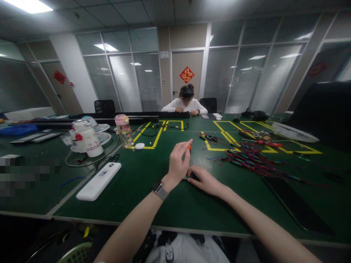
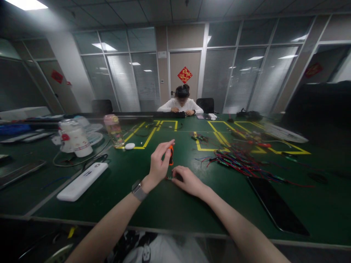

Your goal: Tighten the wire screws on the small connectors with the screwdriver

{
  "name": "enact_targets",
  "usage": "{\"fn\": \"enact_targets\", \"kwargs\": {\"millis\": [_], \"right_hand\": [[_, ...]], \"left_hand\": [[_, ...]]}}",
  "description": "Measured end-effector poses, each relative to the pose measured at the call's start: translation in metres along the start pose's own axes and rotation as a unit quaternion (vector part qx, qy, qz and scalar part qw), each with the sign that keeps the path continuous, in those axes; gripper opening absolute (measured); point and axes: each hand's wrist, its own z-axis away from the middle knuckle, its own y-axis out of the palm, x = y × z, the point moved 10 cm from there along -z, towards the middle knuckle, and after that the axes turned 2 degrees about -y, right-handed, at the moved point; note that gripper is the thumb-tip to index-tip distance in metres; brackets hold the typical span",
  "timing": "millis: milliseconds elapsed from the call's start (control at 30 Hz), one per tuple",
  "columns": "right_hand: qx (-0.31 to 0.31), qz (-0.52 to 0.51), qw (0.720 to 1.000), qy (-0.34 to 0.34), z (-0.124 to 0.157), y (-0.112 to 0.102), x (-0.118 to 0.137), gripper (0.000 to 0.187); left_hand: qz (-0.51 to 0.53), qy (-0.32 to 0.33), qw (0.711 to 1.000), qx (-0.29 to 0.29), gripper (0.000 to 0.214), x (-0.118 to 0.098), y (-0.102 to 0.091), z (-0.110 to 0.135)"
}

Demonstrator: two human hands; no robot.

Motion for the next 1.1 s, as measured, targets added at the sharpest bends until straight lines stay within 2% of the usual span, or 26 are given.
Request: {"fn": "enact_targets", "kwargs": {"millis": [233, 467, 833, 1000, 1100], "right_hand": [[-0.002, 0.011, 1.0, 0.014, 0.001, -0.002, -0.001, 0.004], [-0.015, 0.011, 1.0, 0.025, 0.001, -0.001, -0.005, 0.003], [-0.041, 0.019, 0.998, 0.053, 0.003, -0.004, -0.012, 0.005], [-0.042, 0.013, 0.997, 0.057, 0.002, -0.004, -0.013, 0.007], [-0.041, 0.009, 0.998, 0.056, 0.003, -0.004, -0.013, 0.007]], "left_hand": [[-0.043, 0.0, 0.998, -0.037, 0.023, -0.002, -0.005, 0.0], [-0.011, 0.017, 1.0, 0.01, 0.035, -0.006, 0.0, 0.0], [-0.055, 0.023, 0.998, -0.024, 0.024, -0.007, -0.005, -0.002], [-0.023, 0.023, 0.999, 0.005, 0.032, -0.007, 0.0, -0.001], [-0.011, 0.017, 1.0, 0.001, 0.032, -0.006, -0.001, -0.001]]}}
